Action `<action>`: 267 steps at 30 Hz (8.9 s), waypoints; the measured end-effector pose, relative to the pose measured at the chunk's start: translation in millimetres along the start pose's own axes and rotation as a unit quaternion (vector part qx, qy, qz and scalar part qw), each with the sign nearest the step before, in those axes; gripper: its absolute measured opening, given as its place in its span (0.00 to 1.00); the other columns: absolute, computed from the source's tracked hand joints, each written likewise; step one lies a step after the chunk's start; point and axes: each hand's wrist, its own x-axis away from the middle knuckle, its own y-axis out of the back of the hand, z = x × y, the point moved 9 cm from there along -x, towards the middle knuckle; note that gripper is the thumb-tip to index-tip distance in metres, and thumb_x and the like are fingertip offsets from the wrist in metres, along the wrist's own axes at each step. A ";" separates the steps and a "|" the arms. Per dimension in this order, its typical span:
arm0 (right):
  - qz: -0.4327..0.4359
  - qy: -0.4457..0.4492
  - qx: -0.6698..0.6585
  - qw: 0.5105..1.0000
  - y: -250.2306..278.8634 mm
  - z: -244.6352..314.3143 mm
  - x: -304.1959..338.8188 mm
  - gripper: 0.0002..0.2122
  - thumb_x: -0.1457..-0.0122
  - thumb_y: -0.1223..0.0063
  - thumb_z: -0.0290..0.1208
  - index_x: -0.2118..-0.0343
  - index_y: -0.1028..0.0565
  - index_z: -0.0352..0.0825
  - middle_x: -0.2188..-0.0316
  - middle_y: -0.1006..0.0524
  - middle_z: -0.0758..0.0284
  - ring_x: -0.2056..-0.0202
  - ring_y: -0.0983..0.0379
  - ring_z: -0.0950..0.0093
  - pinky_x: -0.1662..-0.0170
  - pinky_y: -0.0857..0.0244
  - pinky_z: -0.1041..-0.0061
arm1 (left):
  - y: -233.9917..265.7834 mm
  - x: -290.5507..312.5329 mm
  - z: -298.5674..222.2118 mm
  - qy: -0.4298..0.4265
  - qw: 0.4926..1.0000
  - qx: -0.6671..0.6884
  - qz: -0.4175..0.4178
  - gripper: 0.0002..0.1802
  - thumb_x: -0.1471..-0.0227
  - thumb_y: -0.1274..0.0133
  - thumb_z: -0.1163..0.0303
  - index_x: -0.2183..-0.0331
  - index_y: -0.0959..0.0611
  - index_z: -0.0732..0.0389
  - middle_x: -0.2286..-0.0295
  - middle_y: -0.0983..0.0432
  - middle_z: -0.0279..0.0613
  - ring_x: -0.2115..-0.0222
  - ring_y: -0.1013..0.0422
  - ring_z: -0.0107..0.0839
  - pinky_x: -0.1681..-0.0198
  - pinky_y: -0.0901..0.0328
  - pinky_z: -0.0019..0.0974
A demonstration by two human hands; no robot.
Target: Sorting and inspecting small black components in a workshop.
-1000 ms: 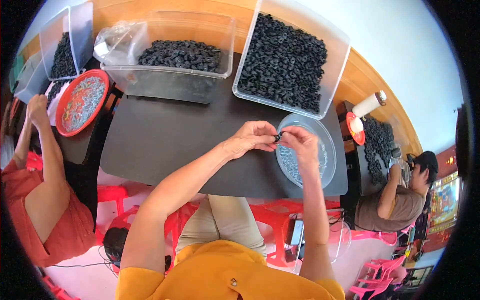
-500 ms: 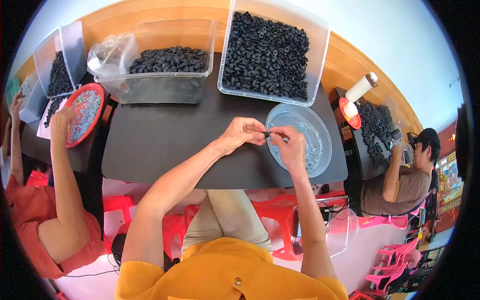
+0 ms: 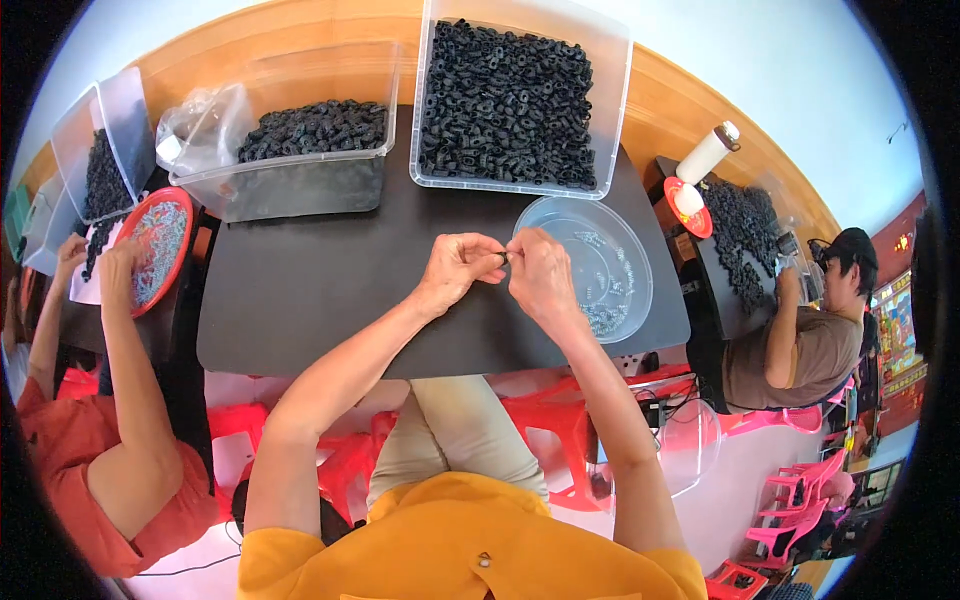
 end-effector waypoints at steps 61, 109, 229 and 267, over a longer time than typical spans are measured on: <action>0.045 0.183 0.370 0.910 -12.9 29.9 -3.1 0.09 0.55 0.45 0.35 0.77 0.31 0.35 0.78 0.32 0.66 0.72 0.33 0.71 0.67 0.43 0.72 | -0.6 -1.5 -8.1 0.072 0.994 -0.079 0.021 0.13 0.49 0.50 0.63 0.77 0.21 0.61 0.84 0.28 0.31 0.87 0.38 0.17 0.83 0.45 0.21; -0.056 0.092 0.021 0.994 -21.9 40.7 87.6 0.04 0.53 0.45 0.26 0.74 0.27 0.34 0.78 0.33 0.66 0.79 0.32 0.67 0.76 0.37 0.69 | 50.3 -27.2 -214.1 -0.300 0.730 -0.565 -0.242 0.08 0.60 0.44 0.71 0.72 0.18 0.60 0.77 0.23 0.45 0.75 0.26 0.36 0.70 0.33 0.33; -0.088 0.060 0.007 0.994 13.6 -105.1 -167.1 0.05 0.54 0.48 0.23 0.73 0.28 0.33 0.78 0.25 0.59 0.73 0.27 0.62 0.68 0.33 0.68 | -6.3 -14.6 6.7 0.074 0.993 -0.001 0.092 0.07 0.54 0.45 0.76 0.69 0.23 0.63 0.76 0.26 0.35 0.76 0.30 0.20 0.72 0.33 0.24; 0.054 -0.166 -0.304 0.936 6.8 -52.3 19.4 0.07 0.53 0.50 0.17 0.70 0.24 0.27 0.78 0.24 0.67 0.76 0.28 0.81 0.71 0.32 0.82 | -17.5 -11.7 0.6 0.017 0.992 -0.039 0.116 0.08 0.55 0.45 0.76 0.67 0.21 0.64 0.73 0.24 0.37 0.74 0.28 0.22 0.70 0.31 0.27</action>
